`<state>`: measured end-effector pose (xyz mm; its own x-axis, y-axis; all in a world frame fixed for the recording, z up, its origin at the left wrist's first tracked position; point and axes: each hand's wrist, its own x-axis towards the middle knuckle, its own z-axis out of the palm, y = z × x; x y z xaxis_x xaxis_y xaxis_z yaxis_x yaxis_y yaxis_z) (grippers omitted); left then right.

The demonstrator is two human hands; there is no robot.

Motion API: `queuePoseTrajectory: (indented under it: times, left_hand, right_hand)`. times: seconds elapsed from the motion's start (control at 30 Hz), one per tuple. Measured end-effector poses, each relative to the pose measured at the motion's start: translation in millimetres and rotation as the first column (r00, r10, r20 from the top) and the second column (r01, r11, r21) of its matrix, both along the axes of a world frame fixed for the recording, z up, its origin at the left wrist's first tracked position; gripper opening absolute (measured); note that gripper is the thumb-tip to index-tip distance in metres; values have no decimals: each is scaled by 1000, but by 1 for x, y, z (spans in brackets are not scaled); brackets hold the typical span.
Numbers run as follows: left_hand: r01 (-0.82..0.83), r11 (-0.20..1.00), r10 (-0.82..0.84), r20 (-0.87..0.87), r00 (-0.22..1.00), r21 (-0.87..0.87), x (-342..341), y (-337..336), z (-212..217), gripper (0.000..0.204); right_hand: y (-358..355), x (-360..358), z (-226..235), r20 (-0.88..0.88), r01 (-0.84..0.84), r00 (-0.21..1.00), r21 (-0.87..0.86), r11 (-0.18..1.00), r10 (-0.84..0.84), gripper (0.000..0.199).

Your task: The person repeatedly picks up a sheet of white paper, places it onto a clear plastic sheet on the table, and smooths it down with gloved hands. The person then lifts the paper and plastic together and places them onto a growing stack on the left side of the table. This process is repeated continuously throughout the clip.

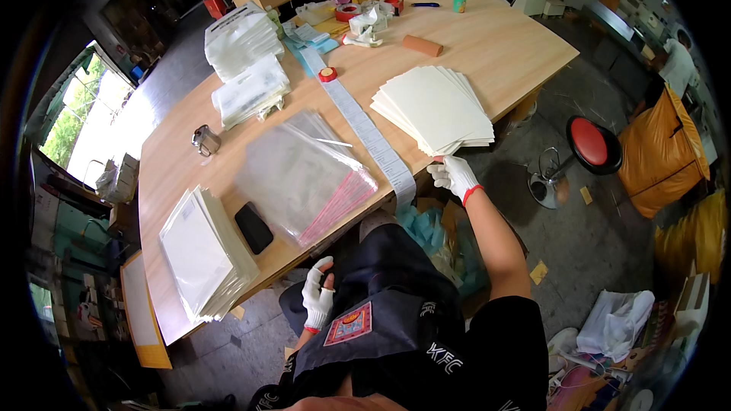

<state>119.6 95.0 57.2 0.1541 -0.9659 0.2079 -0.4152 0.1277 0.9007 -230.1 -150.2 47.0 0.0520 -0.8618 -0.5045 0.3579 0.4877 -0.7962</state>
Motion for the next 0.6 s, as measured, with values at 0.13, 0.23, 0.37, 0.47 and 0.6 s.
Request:
queuePoseTrajectory:
  times: [0.13,0.23,0.37,0.47,0.6]
  left_hand:
    - [9,1000,-8,44,999,-13,-6,21,-6,26]
    - [9,1000,-10,47,999,5,-10,32,-11,26]
    - [14,1000,-15,37,999,27,-12,41,-17,26]
    - [38,996,-37,-9,999,86,-16,43,-18,25]
    - [135,988,-120,189,975,-71,-13,20,-2,26]
  right_hand:
    - [-11,12,-9,111,100,988,66,993,-107,24]
    - [-9,19,-15,241,204,950,15,979,-201,22]
    - [-25,33,-22,285,229,935,-34,973,-211,19]
    - [-39,30,-31,320,394,876,-40,918,-362,15]
    - [-47,11,-44,303,469,856,-118,875,-418,9]
